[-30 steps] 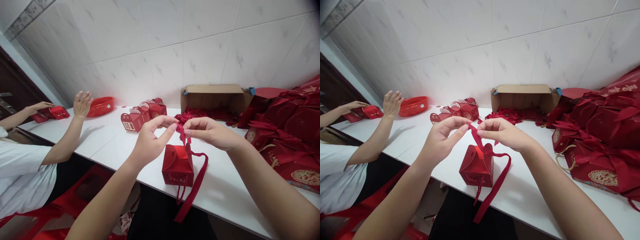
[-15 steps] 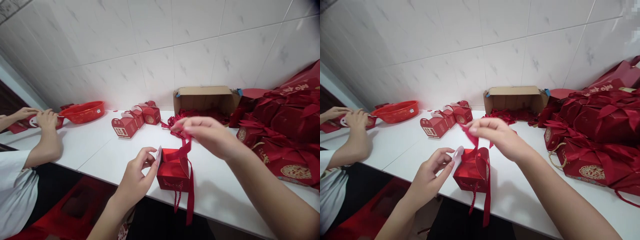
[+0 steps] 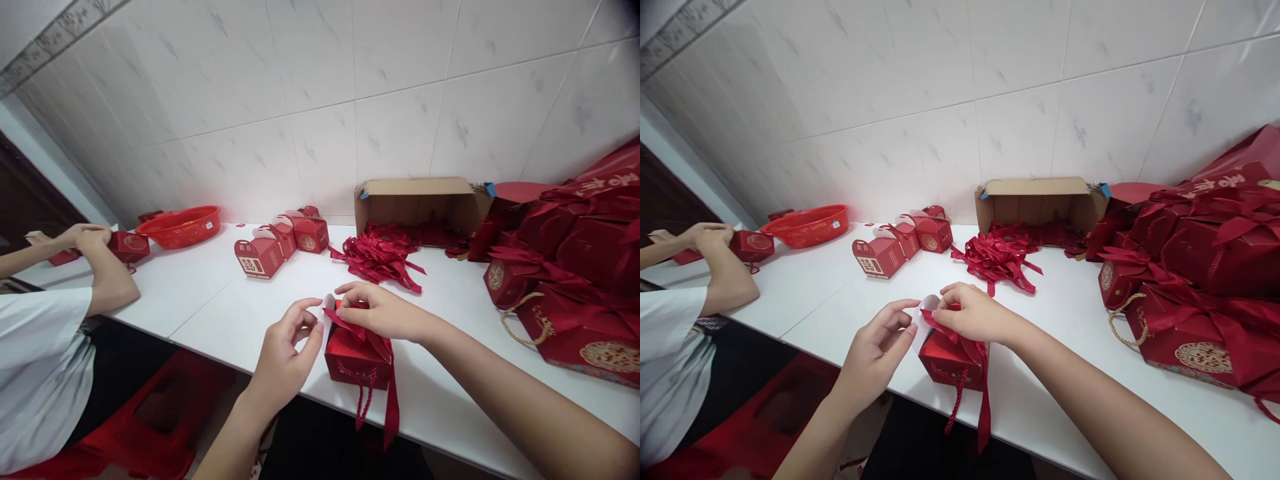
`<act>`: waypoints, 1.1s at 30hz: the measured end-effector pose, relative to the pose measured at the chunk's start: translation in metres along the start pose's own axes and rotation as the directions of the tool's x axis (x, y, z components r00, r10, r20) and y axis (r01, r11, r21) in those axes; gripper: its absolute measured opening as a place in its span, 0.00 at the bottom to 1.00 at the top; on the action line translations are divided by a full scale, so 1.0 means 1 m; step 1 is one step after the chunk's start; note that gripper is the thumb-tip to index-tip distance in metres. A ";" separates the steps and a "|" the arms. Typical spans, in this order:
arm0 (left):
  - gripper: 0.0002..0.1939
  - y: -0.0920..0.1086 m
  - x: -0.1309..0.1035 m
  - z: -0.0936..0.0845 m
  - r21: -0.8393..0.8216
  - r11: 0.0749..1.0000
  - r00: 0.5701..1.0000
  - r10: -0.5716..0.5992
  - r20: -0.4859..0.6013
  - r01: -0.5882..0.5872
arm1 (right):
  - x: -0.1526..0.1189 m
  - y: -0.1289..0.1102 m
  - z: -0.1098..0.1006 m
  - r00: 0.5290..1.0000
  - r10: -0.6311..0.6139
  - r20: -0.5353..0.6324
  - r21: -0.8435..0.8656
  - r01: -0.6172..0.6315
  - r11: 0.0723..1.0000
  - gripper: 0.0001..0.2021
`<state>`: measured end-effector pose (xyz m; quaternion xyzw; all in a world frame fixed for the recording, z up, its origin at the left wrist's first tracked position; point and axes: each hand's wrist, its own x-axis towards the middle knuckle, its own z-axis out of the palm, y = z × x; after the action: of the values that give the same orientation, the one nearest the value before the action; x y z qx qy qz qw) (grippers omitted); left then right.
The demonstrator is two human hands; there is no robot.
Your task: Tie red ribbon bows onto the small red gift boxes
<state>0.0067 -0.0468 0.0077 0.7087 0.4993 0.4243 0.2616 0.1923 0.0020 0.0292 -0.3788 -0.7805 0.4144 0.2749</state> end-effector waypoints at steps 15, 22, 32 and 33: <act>0.10 -0.012 0.017 -0.008 -0.067 0.998 0.999 -0.018 0.029 0.020 | 0.003 0.000 0.008 0.997 -0.051 -0.057 -0.076 0.046 0.996 0.08; 0.10 -0.019 0.028 -0.008 -0.045 0.995 0.990 -0.078 0.117 0.084 | 0.001 0.001 0.007 0.992 -0.053 -0.113 -0.104 0.041 0.994 0.08; 0.12 -0.084 0.003 -0.065 0.487 0.850 0.943 -0.303 0.141 0.200 | -0.050 0.003 -0.039 0.935 0.091 -0.342 -0.094 -0.130 0.987 0.12; 0.12 -0.088 0.003 -0.068 0.506 0.840 0.946 -0.296 0.129 0.194 | -0.059 0.006 -0.036 0.942 0.117 -0.313 -0.073 -0.146 0.987 0.13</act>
<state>-0.0943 -0.0159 -0.0272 0.7208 0.6474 0.1735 0.1765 0.2547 -0.0278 0.0356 -0.5028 -0.7199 0.3299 0.3466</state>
